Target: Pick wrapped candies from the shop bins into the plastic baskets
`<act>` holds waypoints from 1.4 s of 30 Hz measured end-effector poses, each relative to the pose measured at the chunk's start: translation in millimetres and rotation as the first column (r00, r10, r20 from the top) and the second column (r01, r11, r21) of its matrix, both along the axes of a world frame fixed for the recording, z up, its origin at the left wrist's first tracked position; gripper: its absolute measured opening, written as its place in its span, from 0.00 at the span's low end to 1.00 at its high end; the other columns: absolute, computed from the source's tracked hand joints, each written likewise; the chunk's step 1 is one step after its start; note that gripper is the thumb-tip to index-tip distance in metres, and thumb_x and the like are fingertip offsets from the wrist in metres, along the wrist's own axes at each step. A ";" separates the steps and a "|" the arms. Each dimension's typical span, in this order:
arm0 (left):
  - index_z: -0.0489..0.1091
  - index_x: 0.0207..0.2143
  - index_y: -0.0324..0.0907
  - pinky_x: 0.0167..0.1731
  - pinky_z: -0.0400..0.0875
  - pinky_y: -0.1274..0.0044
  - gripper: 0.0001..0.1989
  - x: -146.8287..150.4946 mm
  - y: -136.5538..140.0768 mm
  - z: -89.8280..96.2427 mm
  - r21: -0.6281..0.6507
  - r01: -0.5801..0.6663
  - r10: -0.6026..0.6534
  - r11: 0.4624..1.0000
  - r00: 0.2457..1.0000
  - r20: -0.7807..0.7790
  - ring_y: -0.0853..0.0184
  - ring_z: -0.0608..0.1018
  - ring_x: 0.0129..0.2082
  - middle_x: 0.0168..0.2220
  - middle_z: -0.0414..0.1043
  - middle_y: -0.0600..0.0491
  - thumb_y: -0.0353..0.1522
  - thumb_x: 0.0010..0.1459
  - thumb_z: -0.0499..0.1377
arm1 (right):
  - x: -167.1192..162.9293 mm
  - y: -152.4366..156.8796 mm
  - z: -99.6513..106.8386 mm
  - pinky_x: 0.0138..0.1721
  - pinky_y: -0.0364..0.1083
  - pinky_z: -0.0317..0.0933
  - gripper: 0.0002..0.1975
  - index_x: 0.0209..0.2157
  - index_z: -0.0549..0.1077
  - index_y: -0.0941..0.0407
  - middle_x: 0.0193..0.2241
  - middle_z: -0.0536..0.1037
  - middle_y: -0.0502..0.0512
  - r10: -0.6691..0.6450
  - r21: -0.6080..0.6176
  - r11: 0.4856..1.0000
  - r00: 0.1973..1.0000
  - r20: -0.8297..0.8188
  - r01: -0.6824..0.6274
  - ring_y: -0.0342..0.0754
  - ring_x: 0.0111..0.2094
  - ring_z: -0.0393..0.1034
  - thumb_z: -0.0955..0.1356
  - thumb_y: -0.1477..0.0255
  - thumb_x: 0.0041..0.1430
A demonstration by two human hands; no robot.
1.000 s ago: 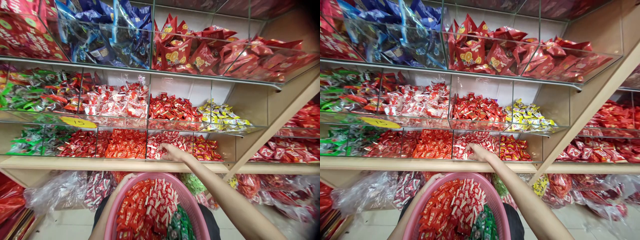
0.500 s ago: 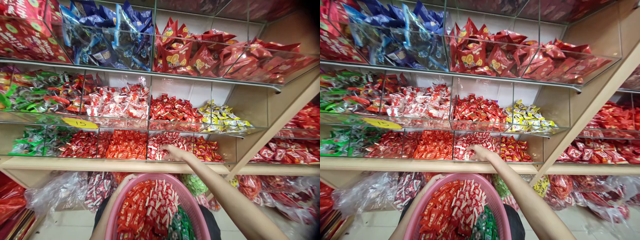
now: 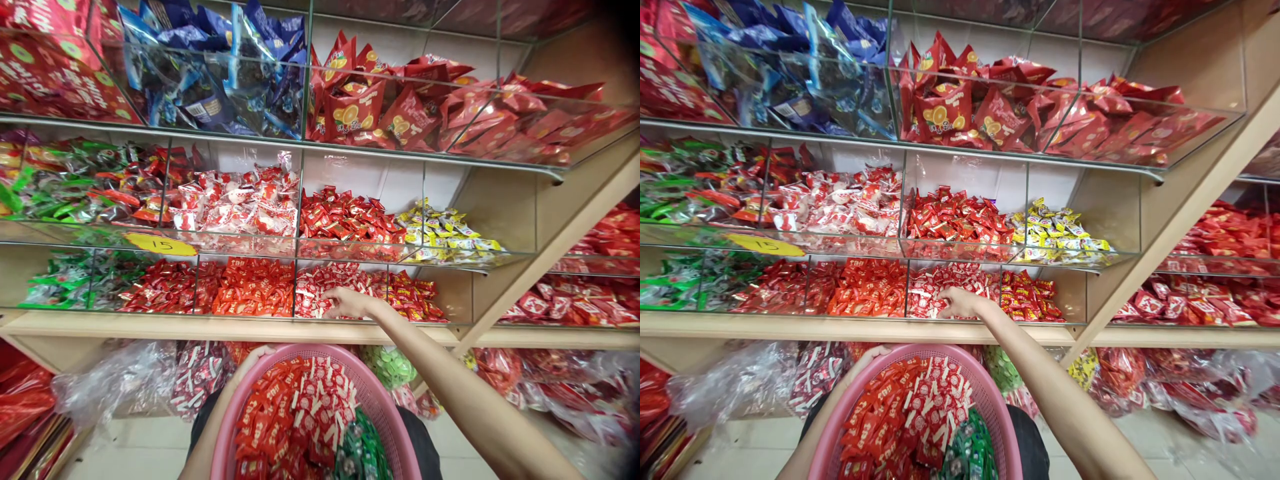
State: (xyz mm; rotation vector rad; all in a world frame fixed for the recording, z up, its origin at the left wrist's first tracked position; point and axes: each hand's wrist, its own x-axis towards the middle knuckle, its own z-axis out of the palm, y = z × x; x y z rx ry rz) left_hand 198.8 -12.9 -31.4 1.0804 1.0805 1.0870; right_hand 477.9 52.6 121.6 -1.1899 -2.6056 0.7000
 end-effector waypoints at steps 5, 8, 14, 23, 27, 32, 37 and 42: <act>0.69 0.44 0.39 0.41 0.67 0.69 0.18 -2.4 -14.6 -2.3 -0.015 -0.005 0.005 1.000 1.000 -0.003 0.61 0.72 0.42 0.41 0.72 0.50 0.39 0.54 0.54 | 1.2 0.4 -2.5 0.30 0.41 0.55 0.12 0.34 0.75 0.57 0.27 0.73 0.49 -0.033 0.053 0.998 0.999 0.033 0.031 0.43 0.28 0.63 0.69 0.69 0.45; 0.67 0.45 0.40 0.43 0.66 0.69 0.18 -7.6 -39.4 -2.7 0.001 -0.013 0.013 1.000 1.000 0.002 0.64 0.71 0.44 0.46 0.68 0.49 0.40 0.57 0.52 | 0.8 -2.5 -2.4 0.39 0.45 0.55 0.11 0.36 0.75 0.54 0.30 0.75 0.50 -0.063 0.082 0.995 0.994 0.093 0.055 0.48 0.34 0.67 0.69 0.69 0.47; 0.66 0.45 0.39 0.44 0.66 0.68 0.17 -9.2 -58.8 4.8 0.033 -0.004 0.004 0.999 1.000 -0.001 0.63 0.70 0.45 0.47 0.66 0.50 0.38 0.57 0.52 | -4.9 -11.1 -2.8 0.47 0.51 0.51 0.09 0.35 0.75 0.53 0.35 0.76 0.55 -0.134 0.169 0.980 0.977 0.168 0.106 0.54 0.43 0.64 0.68 0.71 0.49; 0.66 0.46 0.39 0.45 0.65 0.67 0.18 0.1 -58.6 19.6 0.096 0.043 -0.042 0.994 0.999 -0.010 0.62 0.69 0.46 0.48 0.65 0.50 0.39 0.57 0.52 | 13.5 -19.6 6.8 0.31 0.42 0.57 0.21 0.40 0.71 0.60 0.26 0.72 0.51 -0.167 0.000 0.985 0.940 -0.297 0.175 0.43 0.27 0.62 0.66 0.58 0.51; 0.65 0.48 0.41 0.47 0.63 0.69 0.18 1.7 -61.3 31.7 0.095 0.090 -0.089 0.991 0.996 -0.011 0.62 0.68 0.48 0.49 0.65 0.49 0.37 0.55 0.54 | 13.1 -55.2 23.2 0.35 0.43 0.59 0.19 0.39 0.71 0.58 0.32 0.72 0.52 -0.201 -0.169 0.977 0.807 -0.556 0.127 0.43 0.32 0.64 0.67 0.59 0.50; 0.66 0.48 0.47 0.48 0.60 0.76 0.18 2.9 -61.4 43.2 0.069 0.150 -0.150 0.986 0.989 -0.016 0.62 0.66 0.50 0.51 0.66 0.54 0.31 0.52 0.55 | 4.2 -110.1 -8.3 0.35 0.43 0.58 0.18 0.35 0.71 0.58 0.30 0.72 0.50 -0.295 -0.517 0.854 0.768 -0.569 -0.055 0.42 0.32 0.64 0.68 0.59 0.48; 0.62 0.52 0.49 0.50 0.59 0.76 0.21 4.4 -61.1 43.0 0.070 0.182 -0.174 0.981 0.978 -0.111 0.64 0.66 0.50 0.55 0.61 0.56 0.29 0.54 0.51 | -3.2 -128.5 -86.1 0.22 0.40 0.48 0.18 0.27 0.70 0.58 0.19 0.62 0.44 -0.432 -0.624 0.774 0.810 -0.397 0.107 0.38 0.20 0.52 0.70 0.56 0.43; 0.61 0.52 0.48 0.50 0.59 0.76 0.21 3.7 -60.2 36.7 0.099 0.190 -0.181 0.977 0.979 -0.093 0.63 0.66 0.51 0.55 0.60 0.54 0.30 0.54 0.50 | -14.1 -126.3 -122.7 0.22 0.39 0.45 0.14 0.20 0.64 0.58 0.18 0.58 0.44 -0.442 -0.478 0.838 0.841 -0.313 0.263 0.38 0.21 0.50 0.68 0.62 0.47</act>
